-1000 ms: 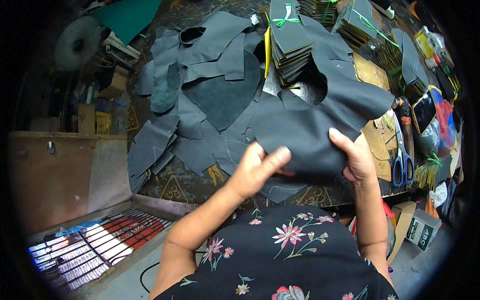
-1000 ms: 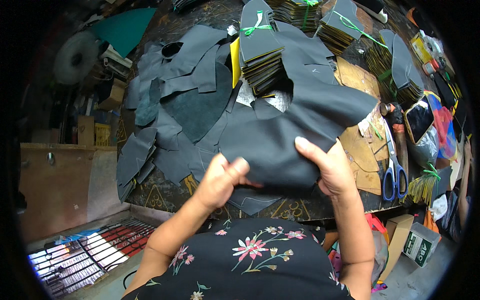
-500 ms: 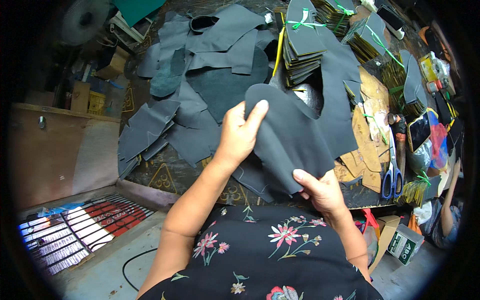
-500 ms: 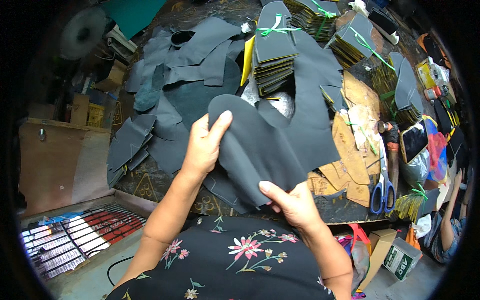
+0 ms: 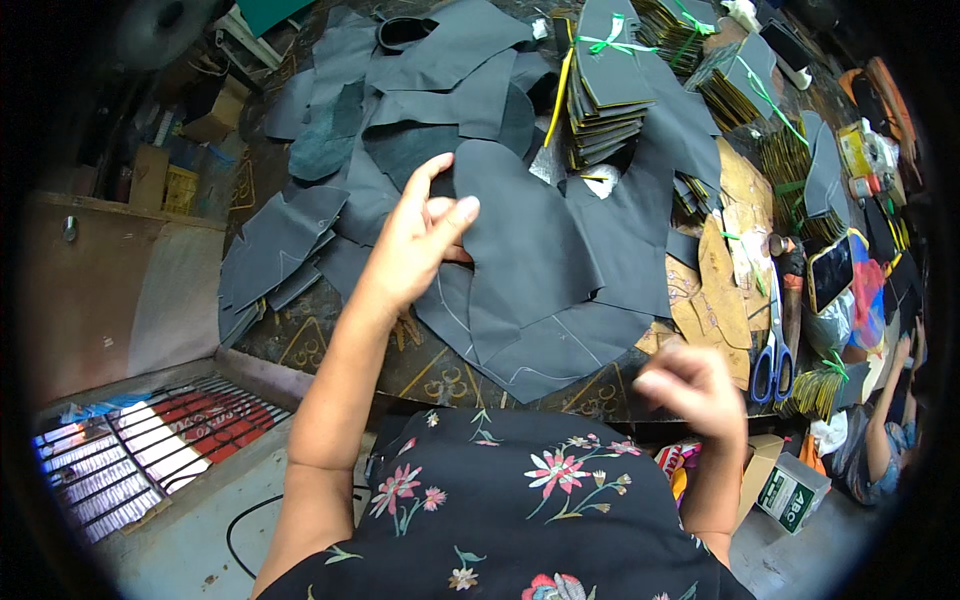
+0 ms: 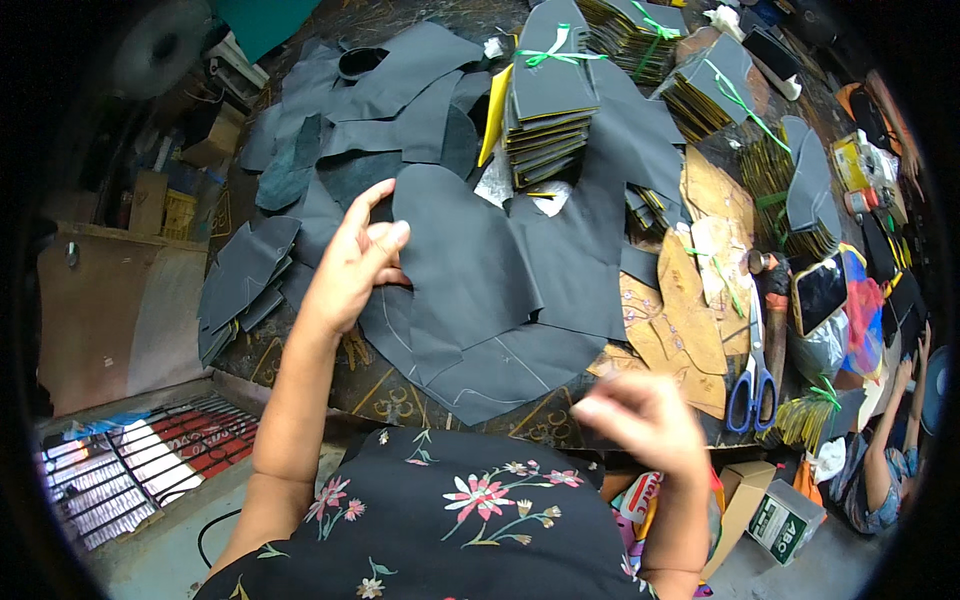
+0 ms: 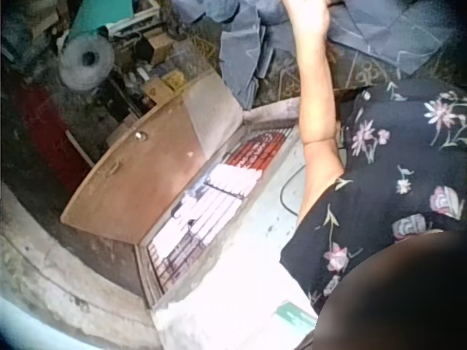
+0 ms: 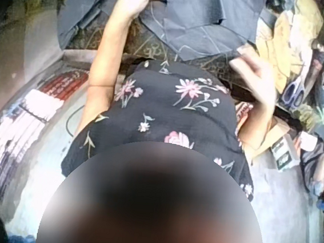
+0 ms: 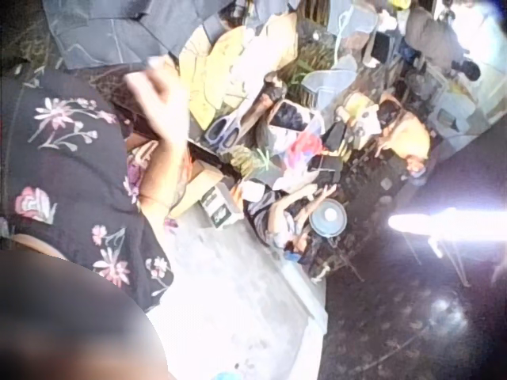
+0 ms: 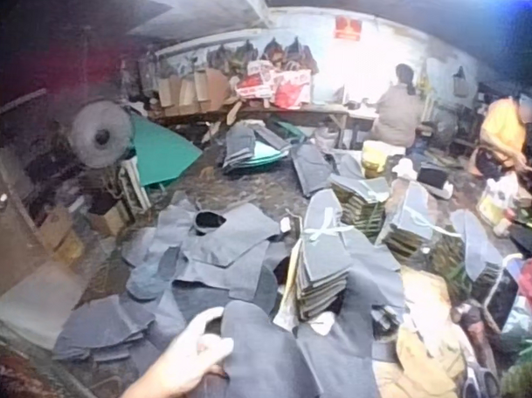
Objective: The person places a cardboard template on a dark fabric sheet, traces its outline with a white marker, then removes the template and sets the marked fabric aside. This sequence is repeated multiple times across the worktable.
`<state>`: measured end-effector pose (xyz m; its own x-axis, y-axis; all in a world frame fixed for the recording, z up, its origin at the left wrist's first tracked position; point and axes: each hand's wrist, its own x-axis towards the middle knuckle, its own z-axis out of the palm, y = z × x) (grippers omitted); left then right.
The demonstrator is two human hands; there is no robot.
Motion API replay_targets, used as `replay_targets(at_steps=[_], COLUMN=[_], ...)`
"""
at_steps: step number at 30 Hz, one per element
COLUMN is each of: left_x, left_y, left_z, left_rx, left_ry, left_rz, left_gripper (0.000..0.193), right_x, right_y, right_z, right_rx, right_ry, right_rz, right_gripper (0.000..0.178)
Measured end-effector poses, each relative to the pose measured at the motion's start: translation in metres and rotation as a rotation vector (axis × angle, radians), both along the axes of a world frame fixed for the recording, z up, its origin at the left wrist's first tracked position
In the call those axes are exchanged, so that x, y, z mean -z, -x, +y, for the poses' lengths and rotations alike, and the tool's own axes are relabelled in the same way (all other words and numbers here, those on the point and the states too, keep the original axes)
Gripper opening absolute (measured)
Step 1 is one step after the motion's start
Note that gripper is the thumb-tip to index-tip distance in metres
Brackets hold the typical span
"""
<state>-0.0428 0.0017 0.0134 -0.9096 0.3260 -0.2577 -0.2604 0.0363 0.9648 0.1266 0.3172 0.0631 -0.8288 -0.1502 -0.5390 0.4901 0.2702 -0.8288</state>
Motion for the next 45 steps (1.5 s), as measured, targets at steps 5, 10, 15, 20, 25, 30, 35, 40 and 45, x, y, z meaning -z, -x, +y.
replay_targets(at_steps=[5,10,15,20,25,30,35,40,45], left_x=[-0.001,-0.011,-0.009,-0.001,0.004,0.003,-0.01,-0.012,-0.01], left_y=[-0.043,-0.058,-0.052,-0.061,-0.068,-0.069,-0.07,-0.095,-0.11], left_z=[0.011,0.018,-0.003,-0.006,-0.002,-0.001,0.004,0.017,0.03], left_rx=[-0.017,0.043,0.03,0.081,0.067,0.086,0.248,0.581,0.786], left_ry=[-0.069,0.268,0.04,0.084,0.103,0.111,0.055,0.007,-0.231], left_rz=[0.143,0.215,0.16,0.136,0.16,0.169,0.137,0.362,0.149], left_gripper=[0.078,0.052,0.033,0.022,0.02,0.02,0.026,0.048,0.073], right_x=[0.017,0.041,0.043,0.059,0.06,0.066,0.034,-0.051,-0.073], right_y=[0.047,0.079,0.073,0.064,0.058,0.055,0.059,0.091,0.157], right_z=[0.013,-0.015,0.008,0.028,0.033,0.042,0.059,0.048,0.001], right_rx=[0.219,0.118,0.301,0.341,0.33,0.341,0.453,0.269,-0.078], right_ry=[-0.691,-0.905,-0.65,-0.639,-0.676,-0.652,-0.372,-0.535,-0.735], right_rz=[0.616,0.825,0.765,0.857,0.838,0.791,0.958,1.438,1.385], right_gripper=[0.031,0.034,0.017,0.018,0.017,0.018,0.023,0.025,0.037])
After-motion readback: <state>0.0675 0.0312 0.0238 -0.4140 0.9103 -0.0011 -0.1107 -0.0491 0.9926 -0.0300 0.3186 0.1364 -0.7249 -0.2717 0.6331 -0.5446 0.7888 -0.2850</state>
